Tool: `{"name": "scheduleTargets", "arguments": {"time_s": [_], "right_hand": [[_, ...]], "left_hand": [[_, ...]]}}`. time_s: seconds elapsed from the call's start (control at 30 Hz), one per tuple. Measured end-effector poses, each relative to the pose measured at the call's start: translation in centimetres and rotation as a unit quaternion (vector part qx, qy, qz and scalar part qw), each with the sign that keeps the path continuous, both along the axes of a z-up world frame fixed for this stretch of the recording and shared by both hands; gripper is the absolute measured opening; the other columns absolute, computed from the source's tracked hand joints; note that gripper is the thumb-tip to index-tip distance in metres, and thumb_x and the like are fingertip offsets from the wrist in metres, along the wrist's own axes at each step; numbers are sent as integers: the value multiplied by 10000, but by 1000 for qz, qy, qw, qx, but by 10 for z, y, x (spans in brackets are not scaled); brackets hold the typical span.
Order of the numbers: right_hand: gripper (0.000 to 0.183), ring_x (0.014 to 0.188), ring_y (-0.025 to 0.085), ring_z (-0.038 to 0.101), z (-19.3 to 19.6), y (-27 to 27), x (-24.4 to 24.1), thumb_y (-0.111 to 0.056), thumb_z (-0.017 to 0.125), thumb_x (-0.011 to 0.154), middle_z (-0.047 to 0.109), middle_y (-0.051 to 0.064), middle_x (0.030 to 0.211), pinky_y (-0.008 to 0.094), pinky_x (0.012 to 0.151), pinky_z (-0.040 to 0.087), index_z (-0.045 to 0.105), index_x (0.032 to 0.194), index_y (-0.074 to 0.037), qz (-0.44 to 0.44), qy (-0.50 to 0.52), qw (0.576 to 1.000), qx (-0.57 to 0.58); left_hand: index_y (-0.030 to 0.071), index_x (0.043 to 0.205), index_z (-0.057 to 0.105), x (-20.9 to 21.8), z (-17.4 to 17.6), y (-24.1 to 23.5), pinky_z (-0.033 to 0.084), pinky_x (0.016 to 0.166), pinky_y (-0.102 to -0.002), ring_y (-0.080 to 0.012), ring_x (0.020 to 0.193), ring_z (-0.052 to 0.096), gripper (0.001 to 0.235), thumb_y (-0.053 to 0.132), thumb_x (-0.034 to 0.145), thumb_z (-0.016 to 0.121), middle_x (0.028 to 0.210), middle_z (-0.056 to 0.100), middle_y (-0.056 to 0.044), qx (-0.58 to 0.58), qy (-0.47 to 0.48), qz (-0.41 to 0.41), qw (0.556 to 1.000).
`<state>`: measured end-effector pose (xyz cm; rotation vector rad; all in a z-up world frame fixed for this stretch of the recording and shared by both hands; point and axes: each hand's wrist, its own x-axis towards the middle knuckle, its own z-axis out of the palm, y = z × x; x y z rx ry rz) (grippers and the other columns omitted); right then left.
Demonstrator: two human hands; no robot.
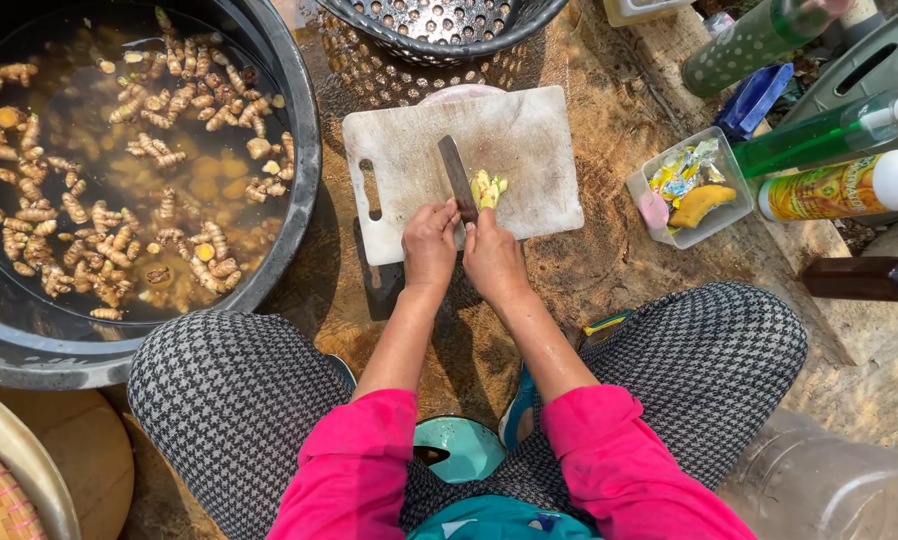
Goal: The person sits on a small stool and slices ginger root into thin pieces using a knife on a white cutting board. They transfer the sliced ginger from the board into a woven tray. The person also handles ginger pieces from a large black basin filled with water.
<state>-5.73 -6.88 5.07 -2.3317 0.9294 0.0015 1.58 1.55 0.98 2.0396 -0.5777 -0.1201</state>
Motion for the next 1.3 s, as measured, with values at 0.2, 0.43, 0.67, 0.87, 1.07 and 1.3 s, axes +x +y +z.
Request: {"name": "scheduleTargets", "arguments": {"time_s": [0.2, 0.43, 0.67, 0.87, 1.07, 1.3], "right_hand": [[199, 786, 508, 693, -1, -5, 7, -171, 529, 1032, 681, 291, 777, 594, 679, 530, 488, 1072, 20, 5, -13, 1000, 14], [229, 839, 516, 683, -20, -17, 24, -202, 524, 1037, 689, 300, 841, 605, 741, 522, 517, 1067, 25, 11, -27, 999, 15], [237, 847, 535, 667, -10, -5, 4, -223, 519, 1032, 686, 314, 836, 630, 756, 502, 513, 1096, 6, -16, 3, 1000, -1], [234, 848, 532, 666, -6, -4, -5, -223, 520, 1048, 687, 311, 838, 627, 738, 502, 495, 1087, 6, -9, -31, 999, -4], [234, 852, 532, 665, 3, 1, -6, -201, 534, 1032, 688, 313, 845, 629, 740, 494, 492, 1110, 15, -3, -36, 999, -4], [227, 806, 467, 717, 21, 6, 2, -205, 491, 1047, 691, 266, 824, 579, 702, 543, 491, 1110, 13, -1, 24, 1000, 20]], "left_hand": [[29, 1044, 773, 3, -6, 0, 582, 755, -404, -312, 864, 729, 140, 10, 922, 706, 976, 718, -133, -24, 20, -10, 999], [50, 1065, 786, 3, -8, -3, 603, 786, -365, -265, 879, 741, 173, 38, 900, 735, 1012, 745, -118, -7, 24, -11, 1000], [52, 1000, 794, 5, -8, -1, 591, 770, -354, -256, 843, 750, 153, 87, 851, 789, 944, 754, -115, -27, 108, 35, 993], [28, 978, 787, 2, -14, -2, 567, 776, -388, -295, 846, 726, 137, 85, 854, 792, 952, 749, -128, -40, 46, 28, 998], [22, 976, 787, 2, -17, -2, 555, 768, -405, -306, 826, 711, 131, 80, 859, 787, 933, 737, -131, -25, 34, 16, 999], [25, 1012, 784, -1, 2, 1, 571, 766, -381, -258, 821, 723, 124, 65, 900, 751, 961, 747, -107, 14, 69, 6, 998]]}}
